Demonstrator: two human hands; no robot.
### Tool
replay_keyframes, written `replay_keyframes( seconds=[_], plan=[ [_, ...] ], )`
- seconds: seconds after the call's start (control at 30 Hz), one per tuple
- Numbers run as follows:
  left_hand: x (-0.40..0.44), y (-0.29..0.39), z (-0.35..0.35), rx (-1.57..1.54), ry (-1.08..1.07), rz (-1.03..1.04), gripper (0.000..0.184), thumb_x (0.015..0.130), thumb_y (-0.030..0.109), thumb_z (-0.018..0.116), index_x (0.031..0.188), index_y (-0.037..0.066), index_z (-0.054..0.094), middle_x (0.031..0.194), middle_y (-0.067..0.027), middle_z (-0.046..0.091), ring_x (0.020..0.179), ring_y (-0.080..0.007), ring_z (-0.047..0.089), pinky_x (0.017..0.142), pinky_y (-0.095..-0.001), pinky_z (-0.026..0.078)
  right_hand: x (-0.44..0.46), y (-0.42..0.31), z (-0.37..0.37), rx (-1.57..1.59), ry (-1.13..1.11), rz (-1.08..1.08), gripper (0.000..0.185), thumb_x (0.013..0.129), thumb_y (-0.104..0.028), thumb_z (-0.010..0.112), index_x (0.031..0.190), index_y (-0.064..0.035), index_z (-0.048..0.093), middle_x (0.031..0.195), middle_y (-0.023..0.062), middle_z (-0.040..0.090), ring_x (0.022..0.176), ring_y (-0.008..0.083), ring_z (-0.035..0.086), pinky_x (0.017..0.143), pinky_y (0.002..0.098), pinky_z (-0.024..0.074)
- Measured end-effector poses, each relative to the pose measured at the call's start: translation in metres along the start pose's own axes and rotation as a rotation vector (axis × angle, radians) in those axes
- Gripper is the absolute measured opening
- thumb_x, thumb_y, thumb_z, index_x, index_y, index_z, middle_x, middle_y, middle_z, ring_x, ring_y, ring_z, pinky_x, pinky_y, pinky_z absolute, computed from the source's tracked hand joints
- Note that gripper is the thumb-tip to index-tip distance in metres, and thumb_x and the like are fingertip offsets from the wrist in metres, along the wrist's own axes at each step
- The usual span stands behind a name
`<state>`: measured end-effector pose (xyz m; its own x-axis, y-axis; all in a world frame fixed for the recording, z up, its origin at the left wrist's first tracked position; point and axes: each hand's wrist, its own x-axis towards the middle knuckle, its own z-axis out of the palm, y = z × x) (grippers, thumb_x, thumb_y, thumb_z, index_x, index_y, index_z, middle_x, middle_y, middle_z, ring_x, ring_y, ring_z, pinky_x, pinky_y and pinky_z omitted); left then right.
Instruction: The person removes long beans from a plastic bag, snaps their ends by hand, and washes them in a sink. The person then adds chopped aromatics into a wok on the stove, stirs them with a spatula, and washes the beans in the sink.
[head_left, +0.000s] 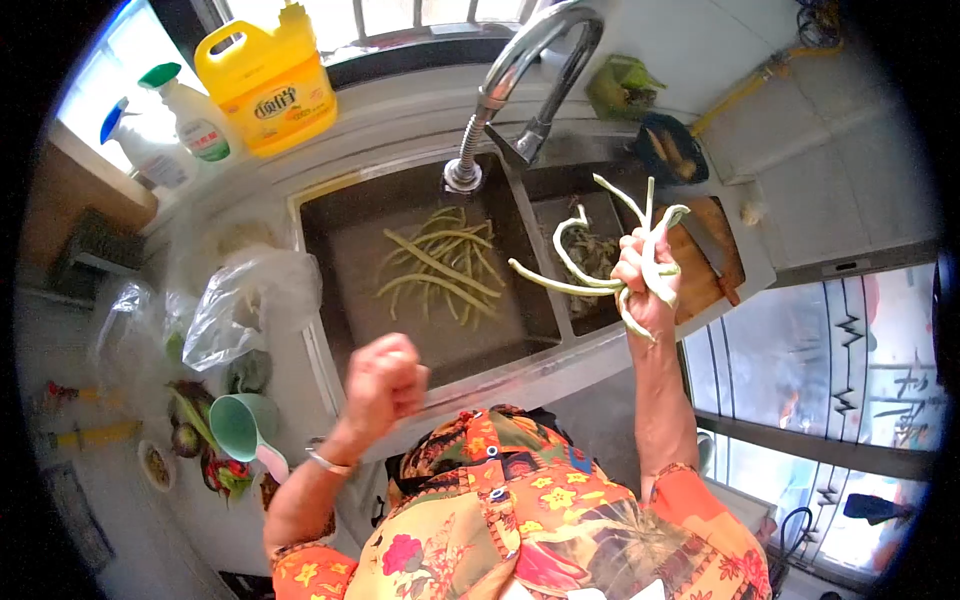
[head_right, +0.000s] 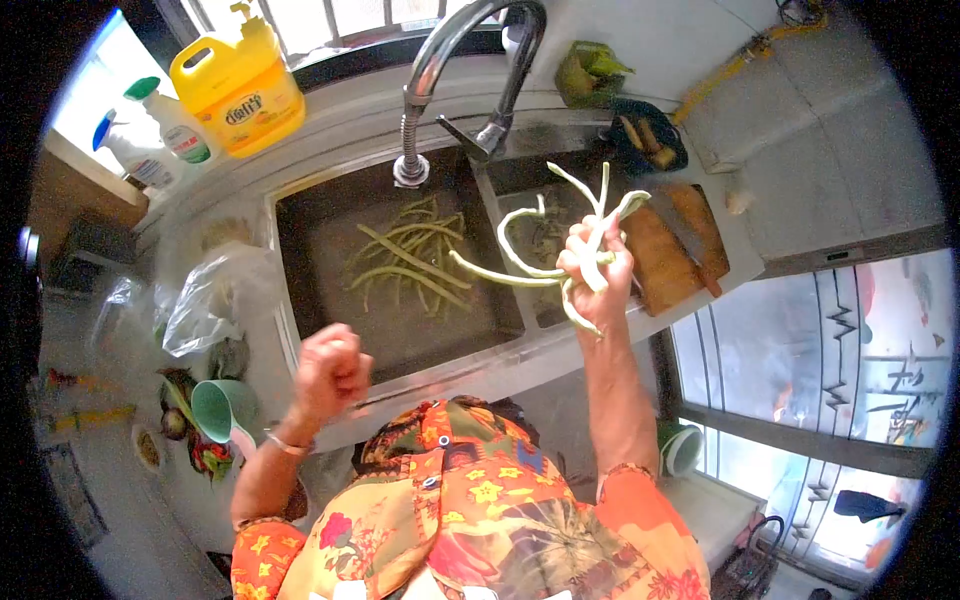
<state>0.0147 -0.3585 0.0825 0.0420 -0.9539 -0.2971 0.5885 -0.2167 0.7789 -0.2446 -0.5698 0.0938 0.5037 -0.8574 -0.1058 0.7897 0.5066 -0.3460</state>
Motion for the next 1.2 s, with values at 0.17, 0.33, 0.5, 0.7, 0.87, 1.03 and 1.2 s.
replay_keyframes(
  seconds=[0.17,0.33,0.5,0.7,0.87,1.03,1.2],
  plan=[
    [0.013,-0.023,0.076,-0.208,-0.127,-0.145,0.03,0.09,0.019,0.044,0.063,0.008,0.037,0.051,0.0003,0.033,0.039,-0.0076,0.03,0.033,-0.0216,0.026,-0.006,0.034,0.014,0.042,-0.036,0.09,0.028,0.093,-0.033,0.04,0.077,-0.0099,0.039,0.063,-0.0027,0.03,0.046,0.0063,0.026,0.04,0.0209,0.0237],
    [0.036,-0.044,0.09,-0.352,-0.084,-0.258,0.018,0.089,0.018,0.045,0.085,0.001,0.05,0.066,-0.0044,0.048,0.052,-0.0133,0.045,0.044,-0.0268,0.04,-0.014,0.063,0.029,-0.019,0.006,0.148,0.026,0.092,-0.035,0.042,0.078,-0.0125,0.039,0.064,-0.0026,0.034,0.052,0.0085,0.032,0.047,0.0233,0.0292],
    [0.035,-0.043,0.093,-0.383,-0.041,-0.268,0.026,0.091,0.027,0.047,0.08,0.003,0.053,0.064,0.0006,0.048,0.051,-0.009,0.046,0.043,-0.0242,0.04,-0.018,0.092,0.036,-0.176,0.218,0.056,0.027,0.092,-0.035,0.043,0.079,-0.0112,0.04,0.065,-0.0016,0.036,0.055,0.0115,0.036,0.047,0.0257,0.0342],
    [0.028,-0.048,0.079,-0.458,-0.105,-0.348,0.024,0.091,0.025,0.048,0.081,0.003,0.052,0.061,-0.0003,0.047,0.05,-0.0084,0.042,0.042,-0.0226,0.033,-0.022,0.104,0.037,-0.253,0.306,0.103,0.022,0.091,-0.031,0.045,0.081,-0.012,0.044,0.065,0.0,0.041,0.055,0.0126,0.043,0.053,0.0299,0.0419],
    [0.014,-0.047,0.064,-0.689,-0.243,-0.428,0.025,0.091,0.024,0.045,0.087,0.0,0.051,0.063,-0.0012,0.043,0.052,-0.0079,0.038,0.041,-0.0223,0.034,-0.021,0.108,0.043,-0.327,0.345,0.081,0.018,0.089,-0.029,0.049,0.082,-0.0123,0.048,0.07,-0.0019,0.047,0.057,0.0099,0.045,0.056,0.0267,0.0423],
    [0.002,-0.048,0.057,-0.905,-0.332,-0.493,0.029,0.094,0.028,0.039,0.088,0.001,0.049,0.064,0.0002,0.036,0.054,-0.0076,0.036,0.042,-0.0211,0.031,-0.02,0.109,0.041,-0.431,0.325,0.106,0.018,0.087,-0.029,0.052,0.08,-0.0125,0.049,0.068,-0.0033,0.046,0.052,0.0064,0.043,0.046,0.0209,0.0374],
    [-0.003,-0.045,0.054,-0.947,-0.419,-0.553,0.031,0.094,0.029,0.037,0.089,0.001,0.049,0.065,0.0002,0.033,0.053,-0.0074,0.034,0.04,-0.0203,0.029,-0.019,0.123,0.057,-0.913,0.4,-0.114,0.014,0.082,-0.023,0.062,0.082,-0.0124,0.053,0.068,-0.0059,0.046,0.051,0.0023,0.042,0.041,0.0191,0.033]
  ],
)
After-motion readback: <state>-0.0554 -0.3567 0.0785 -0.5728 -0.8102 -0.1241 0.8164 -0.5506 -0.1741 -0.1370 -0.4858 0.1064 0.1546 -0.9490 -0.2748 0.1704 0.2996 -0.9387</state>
